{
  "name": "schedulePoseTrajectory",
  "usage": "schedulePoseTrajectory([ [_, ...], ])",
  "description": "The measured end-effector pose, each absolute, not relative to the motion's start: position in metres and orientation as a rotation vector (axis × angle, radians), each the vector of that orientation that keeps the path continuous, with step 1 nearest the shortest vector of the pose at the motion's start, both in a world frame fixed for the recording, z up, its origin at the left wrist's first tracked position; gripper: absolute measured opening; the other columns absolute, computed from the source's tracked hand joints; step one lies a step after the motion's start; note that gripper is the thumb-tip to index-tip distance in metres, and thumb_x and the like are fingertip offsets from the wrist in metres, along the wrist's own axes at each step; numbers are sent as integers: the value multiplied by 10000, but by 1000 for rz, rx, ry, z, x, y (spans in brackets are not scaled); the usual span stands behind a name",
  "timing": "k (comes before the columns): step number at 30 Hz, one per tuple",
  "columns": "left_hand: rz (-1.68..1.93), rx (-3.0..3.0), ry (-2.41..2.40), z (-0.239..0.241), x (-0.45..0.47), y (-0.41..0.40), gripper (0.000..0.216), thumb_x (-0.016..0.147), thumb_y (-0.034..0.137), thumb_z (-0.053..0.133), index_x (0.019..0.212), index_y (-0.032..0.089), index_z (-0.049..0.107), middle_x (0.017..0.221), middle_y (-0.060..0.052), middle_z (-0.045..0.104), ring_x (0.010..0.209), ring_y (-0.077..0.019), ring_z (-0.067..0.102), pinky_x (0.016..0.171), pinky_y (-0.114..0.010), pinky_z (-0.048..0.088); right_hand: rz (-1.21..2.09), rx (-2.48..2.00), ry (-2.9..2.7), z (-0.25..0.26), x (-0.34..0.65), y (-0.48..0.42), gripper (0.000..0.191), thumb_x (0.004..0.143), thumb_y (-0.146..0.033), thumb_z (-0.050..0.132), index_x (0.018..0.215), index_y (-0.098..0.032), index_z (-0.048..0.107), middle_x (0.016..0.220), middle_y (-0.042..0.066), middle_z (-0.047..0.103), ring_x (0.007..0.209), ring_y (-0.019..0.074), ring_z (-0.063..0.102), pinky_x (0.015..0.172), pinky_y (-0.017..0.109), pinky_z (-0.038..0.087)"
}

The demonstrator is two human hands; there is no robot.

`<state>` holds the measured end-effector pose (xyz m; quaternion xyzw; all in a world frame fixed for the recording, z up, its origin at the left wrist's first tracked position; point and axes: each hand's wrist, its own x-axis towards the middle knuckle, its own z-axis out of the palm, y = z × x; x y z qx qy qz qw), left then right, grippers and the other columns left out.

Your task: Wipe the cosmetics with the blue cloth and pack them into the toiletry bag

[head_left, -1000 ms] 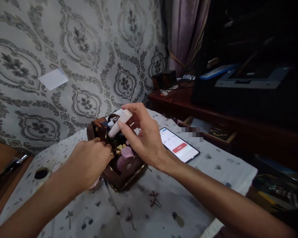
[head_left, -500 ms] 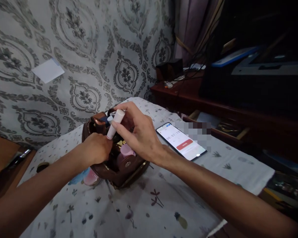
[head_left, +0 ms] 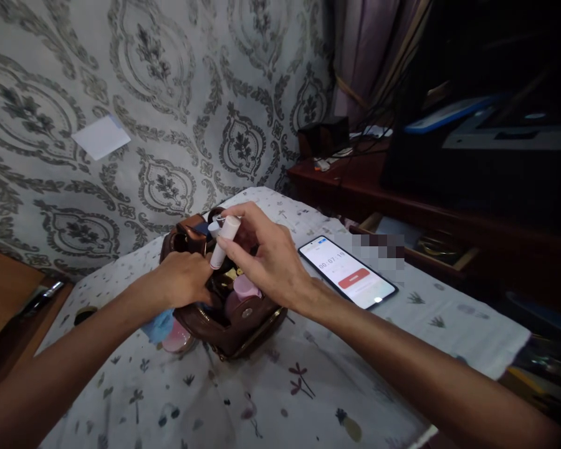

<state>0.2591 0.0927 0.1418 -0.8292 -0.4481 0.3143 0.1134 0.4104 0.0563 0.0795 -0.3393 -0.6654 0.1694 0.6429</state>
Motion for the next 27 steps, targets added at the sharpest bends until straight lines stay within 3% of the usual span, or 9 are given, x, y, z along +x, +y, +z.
schedulePoseTrajectory([
  [4, 535, -2588, -1368, 170, 232, 92, 357, 857, 441, 601, 1151, 252, 679, 1142, -71, 736, 1067, -325, 671, 804, -352, 518, 402, -783, -1519, 87, 413, 59, 217, 906, -229, 587, 1117, -189, 554, 780, -35, 636, 675, 121, 584, 678, 246, 453],
  [7, 282, -2709, -1363, 180, 204, 87, 290, 917, 491, 511, 1023, 310, 712, 1060, -8, 753, 1002, -287, 668, 804, -343, 496, 404, -777, -1519, 94, 412, 65, 217, 898, -232, 593, 1108, -186, 564, 778, -28, 636, 680, 128, 577, 678, 245, 436],
  [11, 74, -2750, -1372, 171, 180, 74, 393, 973, 554, 415, 953, 280, 695, 961, -14, 748, 877, -247, 671, 740, -321, 467, 401, -799, -1689, 102, 402, 75, 190, 876, -167, 583, 1064, -184, 598, 732, -36, 602, 666, 128, 545, 670, 238, 397],
  [21, -271, -2701, -1355, 143, 166, 61, 401, 993, 527, 383, 1096, 253, 657, 1170, -44, 713, 1093, -262, 673, 879, -354, 534, 289, -852, -2098, 100, 365, 105, 171, 858, -93, 528, 996, -165, 600, 867, 23, 626, 746, 154, 545, 687, 249, 366],
  [27, -308, -2700, -1342, 141, 164, 60, 402, 998, 509, 361, 1043, 239, 655, 1148, -52, 713, 1081, -271, 677, 902, -406, 546, 341, -924, -2148, 110, 376, 90, 148, 868, -151, 568, 1007, -166, 616, 775, 1, 615, 685, 146, 523, 650, 246, 345],
])
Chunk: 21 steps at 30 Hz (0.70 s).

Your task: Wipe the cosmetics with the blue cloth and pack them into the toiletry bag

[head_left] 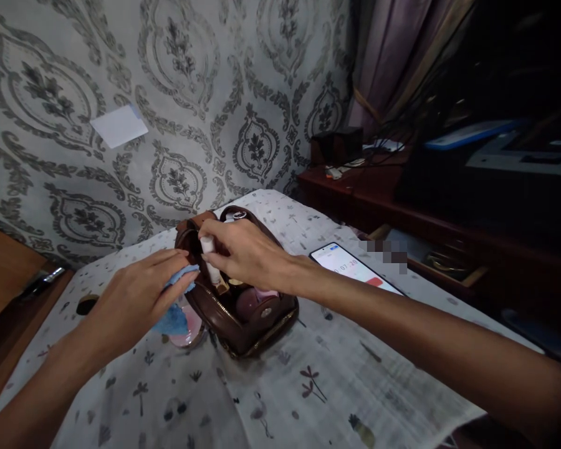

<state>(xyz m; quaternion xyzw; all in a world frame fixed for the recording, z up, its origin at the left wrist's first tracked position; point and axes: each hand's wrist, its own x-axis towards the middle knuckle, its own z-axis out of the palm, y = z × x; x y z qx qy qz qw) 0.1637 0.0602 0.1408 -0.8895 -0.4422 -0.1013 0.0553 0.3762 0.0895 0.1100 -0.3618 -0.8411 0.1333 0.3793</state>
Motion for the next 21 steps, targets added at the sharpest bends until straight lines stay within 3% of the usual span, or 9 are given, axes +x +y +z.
schedulePoseTrajectory([
  [10, -347, -2715, -1361, 138, 167, 62, 406, 988, 544, 360, 1048, 257, 640, 1164, -50, 709, 1113, -297, 669, 927, -433, 546, 445, -987, -2449, 106, 382, 70, 149, 843, -114, 608, 981, -166, 632, 753, 8, 606, 638, 135, 498, 571, 245, 271],
  [21, -356, -2692, -1318, 135, 165, 62, 450, 996, 554, 343, 1088, 236, 648, 1199, -67, 706, 1146, -299, 658, 980, -445, 538, 582, -930, -2480, 103, 381, 74, 130, 802, -45, 590, 862, -132, 667, 730, 24, 624, 661, 128, 539, 574, 222, 337],
])
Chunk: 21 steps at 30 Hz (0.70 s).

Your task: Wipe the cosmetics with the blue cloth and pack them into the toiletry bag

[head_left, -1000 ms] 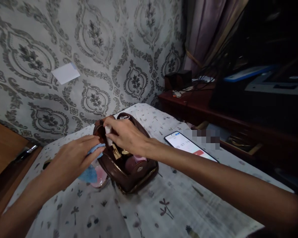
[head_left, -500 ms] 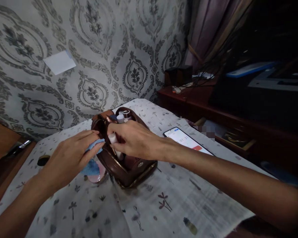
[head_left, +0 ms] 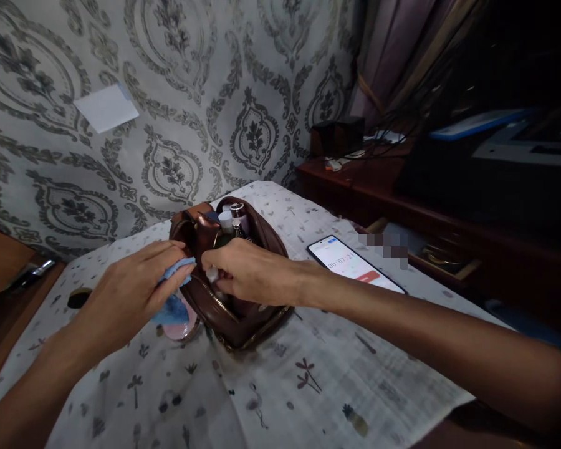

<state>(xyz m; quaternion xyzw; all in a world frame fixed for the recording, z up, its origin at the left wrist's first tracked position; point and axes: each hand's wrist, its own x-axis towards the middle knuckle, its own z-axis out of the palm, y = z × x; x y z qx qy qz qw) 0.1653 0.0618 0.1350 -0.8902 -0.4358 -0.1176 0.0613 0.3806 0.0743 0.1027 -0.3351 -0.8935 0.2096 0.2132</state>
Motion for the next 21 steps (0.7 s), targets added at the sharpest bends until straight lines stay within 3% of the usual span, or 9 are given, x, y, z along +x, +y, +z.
schedulePoseTrajectory([
  [8, -386, -2764, -1215, 135, 161, 60, 351, 994, 480, 420, 1050, 262, 689, 1226, -42, 705, 1177, -271, 650, 1030, -426, 534, 545, -986, -2704, 107, 382, 72, 211, 785, -22, 565, 892, -136, 708, 848, 75, 695, 757, 176, 618, 583, 251, 351],
  [14, -464, -2903, -1105, 137, 161, 53, 252, 994, 341, 472, 1097, 281, 694, 1198, -10, 710, 1182, -217, 649, 1042, -329, 535, 538, -906, -2698, 106, 384, 78, 229, 814, -89, 592, 1006, -170, 688, 931, 68, 704, 852, 197, 635, 626, 257, 369],
  [21, -638, -2882, -1038, 130, 159, 50, 243, 982, 276, 494, 1113, 308, 696, 1225, 4, 709, 1188, -217, 657, 1080, -360, 530, 333, -1042, -2687, 105, 376, 79, 189, 826, -62, 553, 960, -157, 649, 803, 64, 692, 662, 168, 593, 552, 282, 263],
])
